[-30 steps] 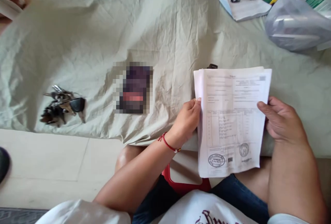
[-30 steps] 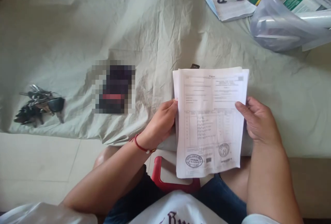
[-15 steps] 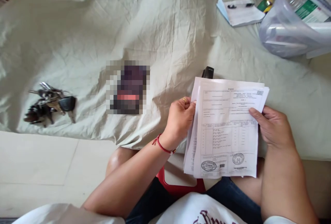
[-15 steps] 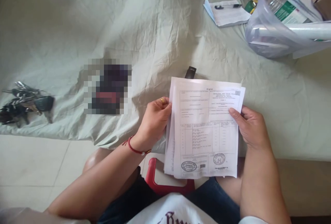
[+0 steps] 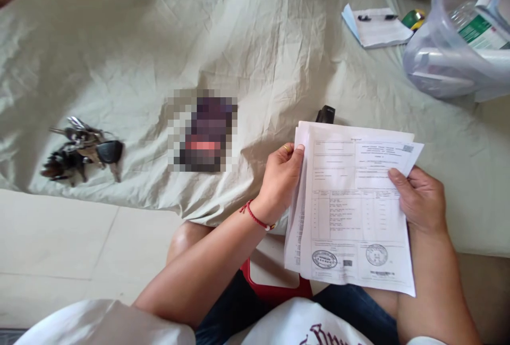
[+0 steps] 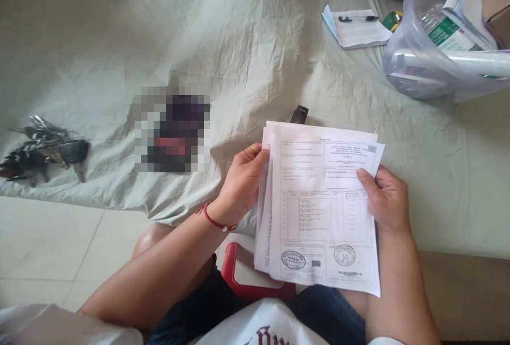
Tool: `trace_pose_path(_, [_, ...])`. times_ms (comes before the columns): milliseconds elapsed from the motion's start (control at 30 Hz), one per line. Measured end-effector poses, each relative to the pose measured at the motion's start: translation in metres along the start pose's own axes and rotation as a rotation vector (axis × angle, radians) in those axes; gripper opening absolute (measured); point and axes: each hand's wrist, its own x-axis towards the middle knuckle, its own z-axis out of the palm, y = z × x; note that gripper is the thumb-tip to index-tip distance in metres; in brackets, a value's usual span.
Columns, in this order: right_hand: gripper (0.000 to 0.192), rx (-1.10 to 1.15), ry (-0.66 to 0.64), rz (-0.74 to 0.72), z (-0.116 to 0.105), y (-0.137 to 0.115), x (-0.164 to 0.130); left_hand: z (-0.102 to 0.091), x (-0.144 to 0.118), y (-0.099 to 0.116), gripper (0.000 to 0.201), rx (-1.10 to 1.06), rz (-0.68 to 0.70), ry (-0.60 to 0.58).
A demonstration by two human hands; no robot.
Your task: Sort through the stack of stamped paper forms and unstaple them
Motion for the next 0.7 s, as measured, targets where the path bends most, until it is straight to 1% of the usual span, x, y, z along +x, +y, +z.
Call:
trace_pose_path(100, [0.038,0.008,-0.038,0.020,-0.0015,-0.0028,-0.0011,-0.0023,0.0010,-0.0012,0.029,0.012,0.012,-0.018])
trace_pose_path(233, [0.038,0.029,-0.043,0.031,0.0001,-0.0047,-0.0009,-0.0038,0.0038,-0.0042,0.027,0.028,0.014,-0.020])
trace_pose_path(367, [0.038,0.053,-0.047,0.041,0.0000,-0.0027,0.0007,-0.0030,0.0050,-0.0051,0.020,0.036,0.012,-0.032])
trace_pose_path(500, [0.038,0.068,-0.036,0.043,-0.0020,-0.0001,0.0015,-0.0014,0.0043,-0.0045,0.009,-0.028,0.012,-0.039])
trace_pose_path(633, [0.037,0.087,-0.037,0.049,-0.0018,0.0003,0.0013,-0.0017,0.0039,-0.0035,0.021,-0.089,-0.013,-0.008])
trace_pose_path(700, [0.037,0.096,-0.041,0.056,-0.0011,0.0006,0.0014,-0.0027,0.0040,-0.0026,0.021,-0.093,-0.021,-0.009])
